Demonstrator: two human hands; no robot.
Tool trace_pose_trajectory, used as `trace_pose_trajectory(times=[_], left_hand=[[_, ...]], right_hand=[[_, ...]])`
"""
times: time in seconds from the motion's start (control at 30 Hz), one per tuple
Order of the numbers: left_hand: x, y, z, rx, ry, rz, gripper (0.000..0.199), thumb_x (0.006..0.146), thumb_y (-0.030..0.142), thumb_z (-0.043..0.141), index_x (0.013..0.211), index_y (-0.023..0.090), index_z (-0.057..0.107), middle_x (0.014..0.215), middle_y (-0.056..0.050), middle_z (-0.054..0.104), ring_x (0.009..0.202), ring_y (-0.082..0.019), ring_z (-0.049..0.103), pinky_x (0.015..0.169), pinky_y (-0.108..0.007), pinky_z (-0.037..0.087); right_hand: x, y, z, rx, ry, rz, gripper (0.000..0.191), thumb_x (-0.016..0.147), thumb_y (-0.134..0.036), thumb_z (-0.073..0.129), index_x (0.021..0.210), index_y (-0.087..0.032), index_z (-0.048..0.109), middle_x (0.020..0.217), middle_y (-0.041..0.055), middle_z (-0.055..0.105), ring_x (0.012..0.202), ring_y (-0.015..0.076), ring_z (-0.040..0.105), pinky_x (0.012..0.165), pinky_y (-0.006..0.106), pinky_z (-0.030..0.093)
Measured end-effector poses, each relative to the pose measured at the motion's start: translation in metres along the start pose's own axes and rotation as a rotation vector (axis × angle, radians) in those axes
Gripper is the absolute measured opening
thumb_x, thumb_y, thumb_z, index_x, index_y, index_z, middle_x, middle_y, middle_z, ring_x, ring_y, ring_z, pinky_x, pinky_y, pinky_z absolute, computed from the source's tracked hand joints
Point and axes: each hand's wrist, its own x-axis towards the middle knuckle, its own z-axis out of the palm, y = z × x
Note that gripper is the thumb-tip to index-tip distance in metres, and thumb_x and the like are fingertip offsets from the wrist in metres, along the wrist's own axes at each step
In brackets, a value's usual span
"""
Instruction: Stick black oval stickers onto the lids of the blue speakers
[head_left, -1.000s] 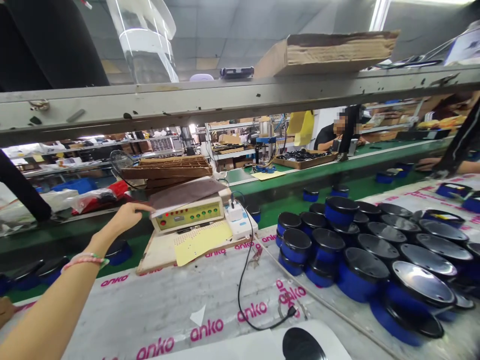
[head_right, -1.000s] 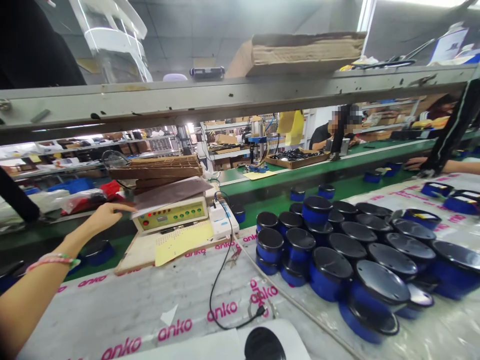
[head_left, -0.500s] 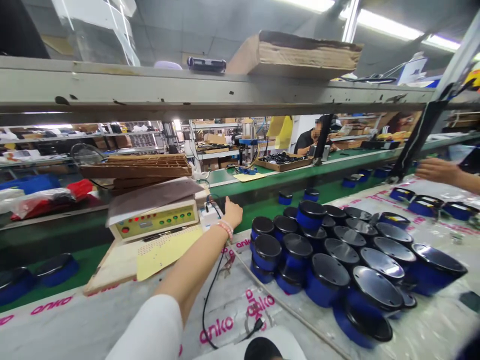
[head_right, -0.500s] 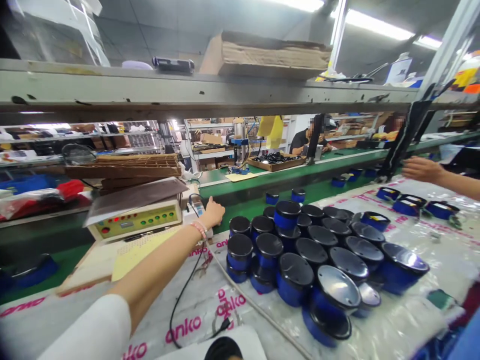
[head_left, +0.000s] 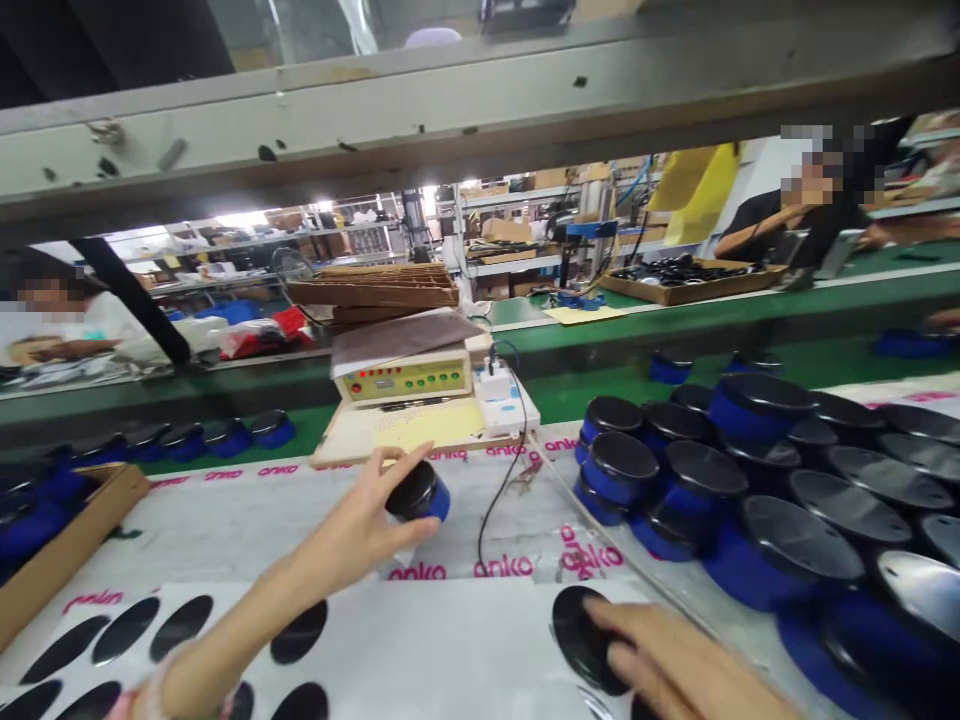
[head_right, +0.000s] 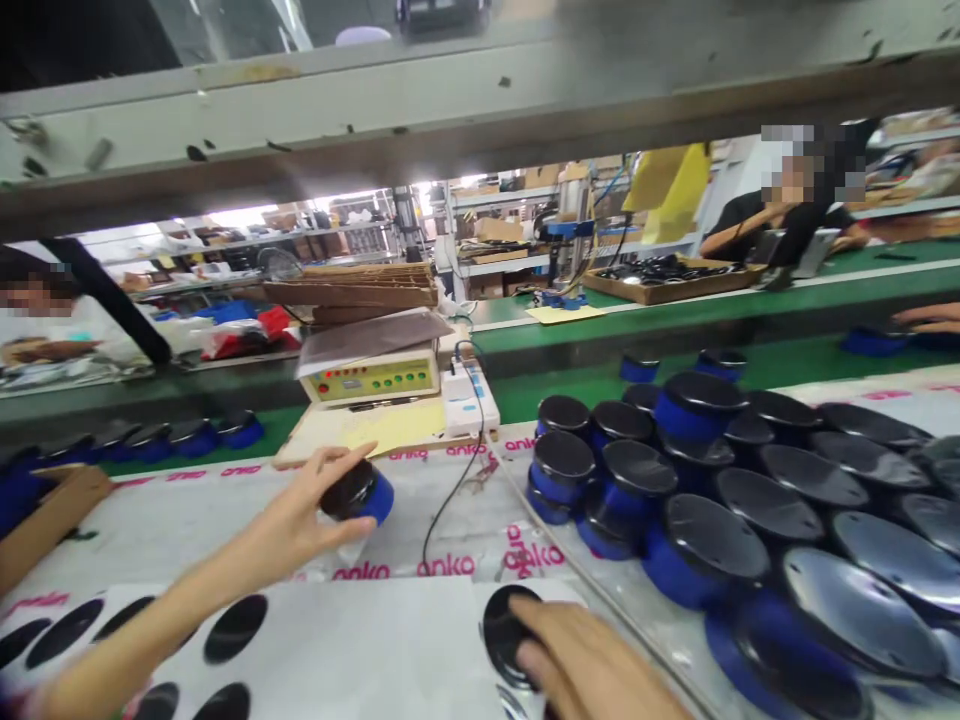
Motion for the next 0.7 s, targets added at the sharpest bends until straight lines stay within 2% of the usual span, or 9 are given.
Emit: trace_pose_trajectory(times=[0.1,0.17,0.2,0.27,0.37,0.53,0.63,0.7], left_hand=[[-0.021,-0.033,0.014,-0.357,0.129,-0.227,0.072,0.062,0.039,0.080,0.125,0.027,0.049,0.120,-0.008,0.055,0.108,-0.026,0.056,0.092,-0.037,0.048],[-0.028,-0.039,0.022,-0.632,0.173,-0.302,0.065,0.061,0.041,0.081,0.117,0.023,0.054,0.118,-0.009,0.059,0.109,-0.025,0.057,0.090,-0.034,0.050],[-0.031,-0.039,0.024,-0.761,0.186,-0.328,0.060,0.063,0.042,0.079,0.115,0.022,0.056,0.118,-0.008,0.060,0.110,-0.024,0.057,0.090,-0.032,0.050],[-0.038,-0.036,0.025,-1.000,0.222,-0.393,0.049,0.068,0.046,0.075,0.110,0.023,0.060,0.117,-0.006,0.062,0.108,-0.023,0.058,0.088,-0.029,0.051],[-0.048,-0.029,0.020,-1.309,0.252,-0.493,0.040,0.073,0.049,0.070,0.102,0.022,0.063,0.110,-0.005,0.065,0.099,-0.023,0.063,0.081,-0.033,0.056],[-0.054,-0.023,0.008,-1.527,0.173,-0.524,0.040,0.083,0.054,0.057,0.097,0.017,0.064,0.089,-0.008,0.069,0.080,-0.022,0.067,0.070,-0.036,0.060],[-0.052,-0.025,0.007,-1.565,0.179,-0.550,0.039,0.086,0.053,0.053,0.098,0.017,0.063,0.087,-0.008,0.068,0.079,-0.022,0.067,0.065,-0.032,0.059],[-0.051,-0.026,0.010,-1.560,0.163,-0.574,0.038,0.086,0.050,0.054,0.100,0.016,0.063,0.089,-0.009,0.068,0.079,-0.021,0.067,0.064,-0.032,0.059]], right_hand=[[0.032,0.000,-0.009,-0.166,-0.136,0.121,0.063,0.071,0.006,0.040,0.121,-0.025,0.062,0.125,0.0065,0.061,0.091,0.0251,0.069,0.072,0.033,0.059],[0.054,-0.002,-0.010,-0.274,-0.281,0.141,0.066,0.062,0.011,0.039,0.111,-0.023,0.066,0.122,0.0096,0.062,0.079,0.0262,0.070,0.060,0.033,0.055],[0.063,-0.004,-0.009,-0.297,-0.328,0.147,0.061,0.063,0.011,0.039,0.106,-0.023,0.068,0.117,0.0100,0.064,0.076,0.0261,0.070,0.058,0.033,0.053],[0.075,-0.007,-0.008,-0.280,-0.369,0.135,0.044,0.073,0.005,0.044,0.098,-0.021,0.068,0.104,0.0088,0.067,0.075,0.0261,0.069,0.058,0.031,0.048],[0.083,-0.009,-0.007,-0.221,-0.365,0.127,0.024,0.081,-0.004,0.048,0.087,-0.021,0.064,0.089,0.0046,0.068,0.076,0.0238,0.068,0.057,0.028,0.043],[0.090,-0.013,-0.010,-0.185,-0.352,0.169,0.023,0.090,-0.010,0.040,0.080,-0.020,0.058,0.081,0.0040,0.067,0.073,0.0208,0.066,0.058,0.027,0.039],[0.103,-0.031,-0.010,-0.195,-0.331,0.187,0.032,0.098,-0.029,0.034,0.076,-0.020,0.056,0.074,0.0048,0.066,0.071,0.0212,0.064,0.059,0.028,0.039],[0.114,-0.048,-0.005,-0.201,-0.335,0.167,0.036,0.096,-0.042,0.038,0.074,-0.020,0.057,0.075,0.0055,0.066,0.071,0.0216,0.064,0.058,0.028,0.039]])
